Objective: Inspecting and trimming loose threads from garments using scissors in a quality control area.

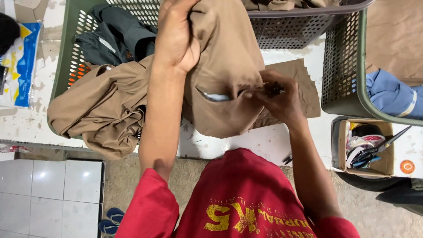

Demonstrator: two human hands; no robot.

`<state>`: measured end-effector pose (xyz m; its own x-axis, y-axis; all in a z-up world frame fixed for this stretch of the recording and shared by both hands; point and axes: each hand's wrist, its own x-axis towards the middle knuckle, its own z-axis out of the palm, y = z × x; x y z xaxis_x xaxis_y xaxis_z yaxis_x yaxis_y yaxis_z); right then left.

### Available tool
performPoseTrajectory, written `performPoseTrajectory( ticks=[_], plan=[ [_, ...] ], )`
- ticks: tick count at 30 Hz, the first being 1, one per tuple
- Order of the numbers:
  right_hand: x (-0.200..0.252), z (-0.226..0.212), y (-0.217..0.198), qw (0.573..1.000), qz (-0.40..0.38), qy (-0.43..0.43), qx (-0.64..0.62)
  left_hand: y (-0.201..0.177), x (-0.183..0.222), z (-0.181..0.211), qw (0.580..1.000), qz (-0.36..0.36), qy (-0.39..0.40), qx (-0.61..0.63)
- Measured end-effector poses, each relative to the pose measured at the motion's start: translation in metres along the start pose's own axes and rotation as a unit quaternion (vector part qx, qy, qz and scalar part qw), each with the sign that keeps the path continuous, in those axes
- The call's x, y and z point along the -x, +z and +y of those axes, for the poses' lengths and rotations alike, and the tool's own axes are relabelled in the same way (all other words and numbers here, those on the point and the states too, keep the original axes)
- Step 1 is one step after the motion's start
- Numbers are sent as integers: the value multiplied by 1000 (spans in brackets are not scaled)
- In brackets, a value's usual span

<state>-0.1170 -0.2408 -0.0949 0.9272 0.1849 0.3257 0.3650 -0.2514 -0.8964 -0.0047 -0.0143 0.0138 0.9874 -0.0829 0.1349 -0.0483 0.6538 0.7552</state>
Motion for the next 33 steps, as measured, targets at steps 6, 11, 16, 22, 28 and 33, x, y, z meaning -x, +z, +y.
performPoseTrajectory(
  ticks=[6,11,16,22,28,33],
  plan=[
    [22,13,-22,996,84,-10,-37,-36,6,4,977,-99,-46,-183],
    [31,65,-36,980,163,36,-104,-160,40,-101,920,-210,-137,-300],
    [24,49,-41,963,220,108,-113,-173,79,-142,941,-250,-216,-71],
    [24,64,-44,943,261,148,-141,-117,92,-77,896,-305,-143,-288],
    [15,36,-47,958,190,194,-94,-102,64,-51,911,-133,-157,-358],
    [19,13,-54,956,170,228,-66,-84,41,-29,877,-243,-146,-389]
  ],
)
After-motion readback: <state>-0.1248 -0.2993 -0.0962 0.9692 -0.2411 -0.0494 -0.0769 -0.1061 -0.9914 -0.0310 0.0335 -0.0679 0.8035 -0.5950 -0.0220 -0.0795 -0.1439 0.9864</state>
